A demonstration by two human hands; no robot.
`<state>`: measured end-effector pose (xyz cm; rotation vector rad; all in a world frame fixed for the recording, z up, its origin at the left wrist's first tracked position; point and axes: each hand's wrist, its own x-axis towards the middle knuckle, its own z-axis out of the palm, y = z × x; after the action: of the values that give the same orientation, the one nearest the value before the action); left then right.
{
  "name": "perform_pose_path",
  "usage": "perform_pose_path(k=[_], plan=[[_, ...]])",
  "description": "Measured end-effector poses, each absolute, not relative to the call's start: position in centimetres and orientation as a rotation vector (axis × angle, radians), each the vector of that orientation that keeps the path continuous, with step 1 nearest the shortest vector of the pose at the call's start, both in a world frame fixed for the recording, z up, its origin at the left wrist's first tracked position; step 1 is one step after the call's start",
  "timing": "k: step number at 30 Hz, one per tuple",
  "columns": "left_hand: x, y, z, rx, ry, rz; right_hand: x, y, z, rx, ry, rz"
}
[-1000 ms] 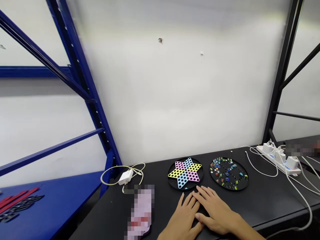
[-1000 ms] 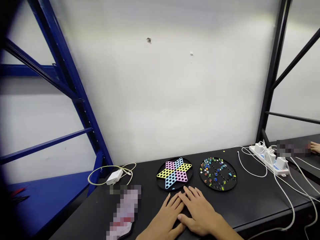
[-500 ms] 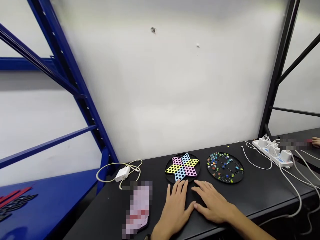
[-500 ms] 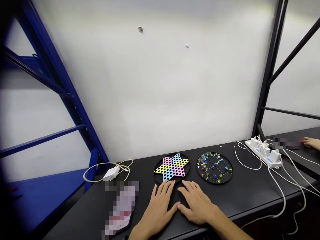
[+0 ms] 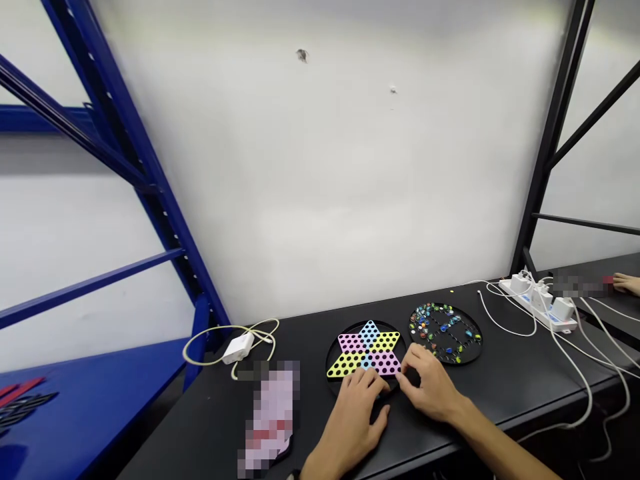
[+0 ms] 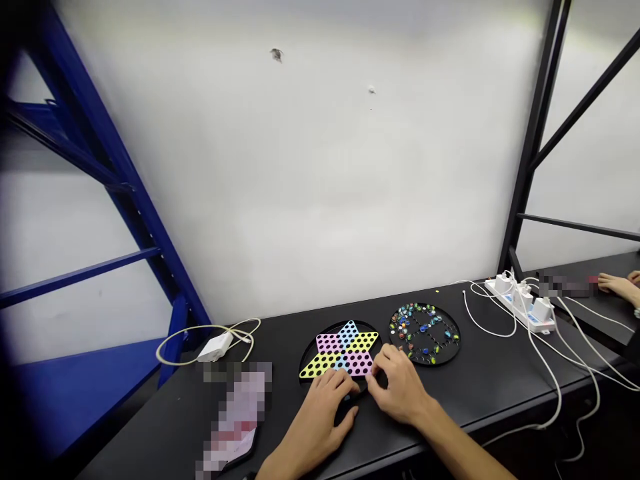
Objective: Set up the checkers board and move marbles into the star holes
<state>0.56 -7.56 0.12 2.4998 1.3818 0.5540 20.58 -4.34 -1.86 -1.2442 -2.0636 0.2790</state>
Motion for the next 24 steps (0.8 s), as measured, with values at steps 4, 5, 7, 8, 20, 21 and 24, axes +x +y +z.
perform_pose_path(k=[4,5,7,8,20,21,24], plan=[[0.4,-7.5,0.2,2.462,1.351,0.579,27.1,-1.6,-1.9,-1.608,-1.948,0.06],[0.4,-7.4,0.2,2.456,1.349,0.584,29.1,-1.0,-2.3,-1.726,-1.9,-0.005],[0.4,-7.4,0.2,2.444,1.346,0.59,32.7,-0.1,-3.2,-1.9,-1.863,-0.044],[0.4,-7.4,0.2,2.435,1.346,0.594,34.1,0.2,-3.8,-1.945,-1.852,-0.031],[0.2,-7.4,0.0,2.435,1.343,0.597,35.7,2.6,-4.2,-1.649,-1.573,0.53],[0.2,-7.4,0.0,2.433,1.347,0.597,35.8,2.9,-3.6,-1.539,-1.435,0.664],[0.2,-7.4,0.0,2.43,1.348,0.607,35.8,3.9,-2.0,-1.281,-1.158,0.929]])
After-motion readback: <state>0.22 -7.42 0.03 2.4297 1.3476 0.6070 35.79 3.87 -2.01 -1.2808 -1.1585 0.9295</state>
